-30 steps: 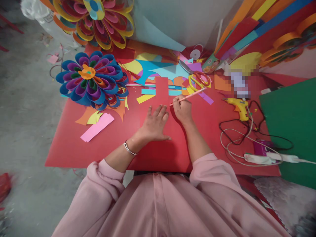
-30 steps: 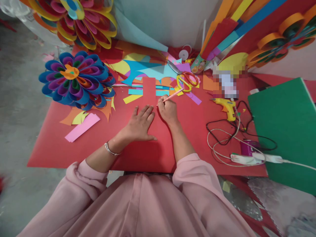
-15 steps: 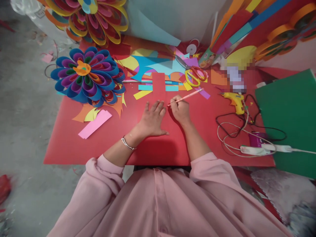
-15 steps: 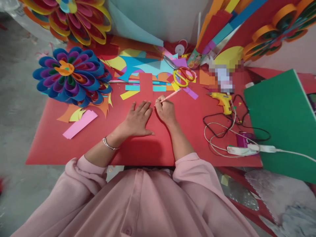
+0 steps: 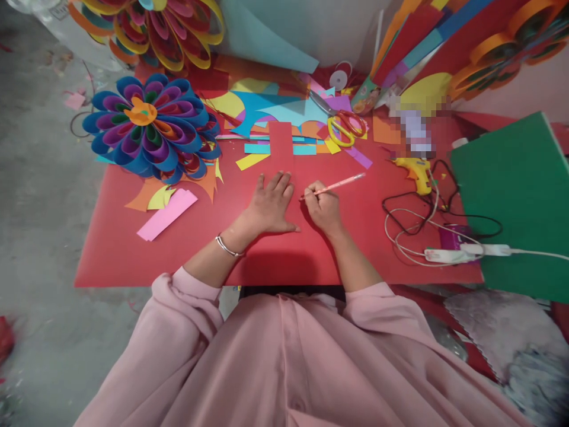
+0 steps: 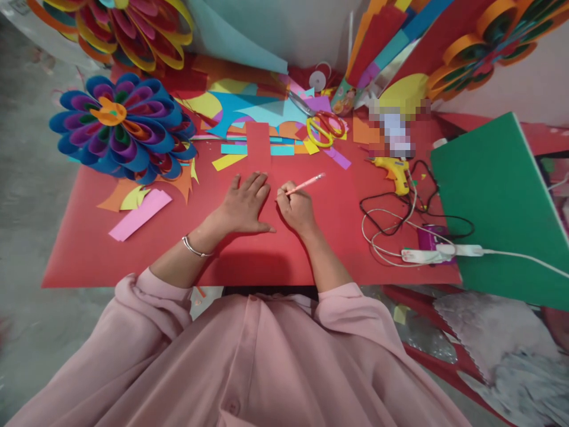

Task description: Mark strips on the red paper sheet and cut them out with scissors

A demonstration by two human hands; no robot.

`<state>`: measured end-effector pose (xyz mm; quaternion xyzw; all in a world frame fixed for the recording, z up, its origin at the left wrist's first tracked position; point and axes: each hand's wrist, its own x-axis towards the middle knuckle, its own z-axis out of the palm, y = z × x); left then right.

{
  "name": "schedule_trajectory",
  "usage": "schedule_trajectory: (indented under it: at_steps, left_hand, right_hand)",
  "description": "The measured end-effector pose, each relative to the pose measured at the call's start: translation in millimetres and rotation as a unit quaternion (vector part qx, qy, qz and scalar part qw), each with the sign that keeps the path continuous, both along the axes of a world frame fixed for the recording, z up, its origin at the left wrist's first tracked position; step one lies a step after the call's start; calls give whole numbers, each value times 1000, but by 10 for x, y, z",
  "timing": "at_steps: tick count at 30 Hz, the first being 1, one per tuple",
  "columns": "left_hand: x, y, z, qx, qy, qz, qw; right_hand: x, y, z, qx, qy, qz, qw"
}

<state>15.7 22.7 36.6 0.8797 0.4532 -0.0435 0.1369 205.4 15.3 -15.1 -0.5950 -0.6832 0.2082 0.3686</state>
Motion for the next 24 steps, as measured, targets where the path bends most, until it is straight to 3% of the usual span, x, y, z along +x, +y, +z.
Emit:
schedule_trajectory:
  at_steps: [24]
  left_hand:
    - [-8, 17, -47, -4, -21, 4, 1000]
  right_hand:
    - [78, -663, 36, -10, 11, 34, 999]
